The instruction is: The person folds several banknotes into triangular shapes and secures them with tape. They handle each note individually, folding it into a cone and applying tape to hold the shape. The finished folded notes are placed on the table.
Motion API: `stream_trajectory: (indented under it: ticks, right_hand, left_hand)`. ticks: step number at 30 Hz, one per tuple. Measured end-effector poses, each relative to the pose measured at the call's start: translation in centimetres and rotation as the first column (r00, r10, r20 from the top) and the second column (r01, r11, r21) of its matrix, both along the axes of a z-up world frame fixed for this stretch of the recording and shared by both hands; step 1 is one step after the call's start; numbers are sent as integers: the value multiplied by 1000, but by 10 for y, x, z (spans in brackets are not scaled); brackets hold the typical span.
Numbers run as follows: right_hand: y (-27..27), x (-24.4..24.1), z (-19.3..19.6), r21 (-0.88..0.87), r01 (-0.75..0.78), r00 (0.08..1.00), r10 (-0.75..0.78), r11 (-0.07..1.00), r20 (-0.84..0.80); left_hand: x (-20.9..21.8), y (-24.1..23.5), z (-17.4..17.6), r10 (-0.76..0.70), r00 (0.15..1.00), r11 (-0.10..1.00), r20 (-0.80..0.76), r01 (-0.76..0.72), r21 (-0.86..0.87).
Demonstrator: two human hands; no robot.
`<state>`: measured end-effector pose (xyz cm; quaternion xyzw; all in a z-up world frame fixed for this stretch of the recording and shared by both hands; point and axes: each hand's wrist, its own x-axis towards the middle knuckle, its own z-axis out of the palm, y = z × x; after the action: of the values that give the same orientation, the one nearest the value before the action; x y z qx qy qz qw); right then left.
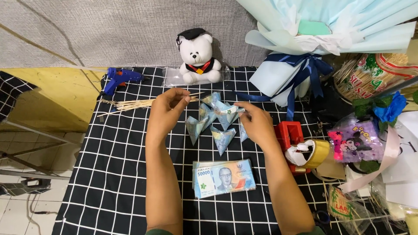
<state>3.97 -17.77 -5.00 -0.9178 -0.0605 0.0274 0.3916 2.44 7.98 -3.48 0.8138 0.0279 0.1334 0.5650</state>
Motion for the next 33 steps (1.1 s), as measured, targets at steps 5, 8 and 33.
stream_trajectory:
  ticks: [5,8,33]
  right_hand:
    - [-4,-17,37,157,1,985,-29,988,172]
    - [-13,-30,51,314,-79,937,-38,946,349]
    - [-170,-150,-51,707,435,846,-522,558,-108]
  left_hand:
    - [-7,-3,12,30,999,999,45,-29,-25]
    - [-12,-6,21,48,994,998,98,-44,-42]
    - [-35,-185,-11,-772,633,629,60,774,-70]
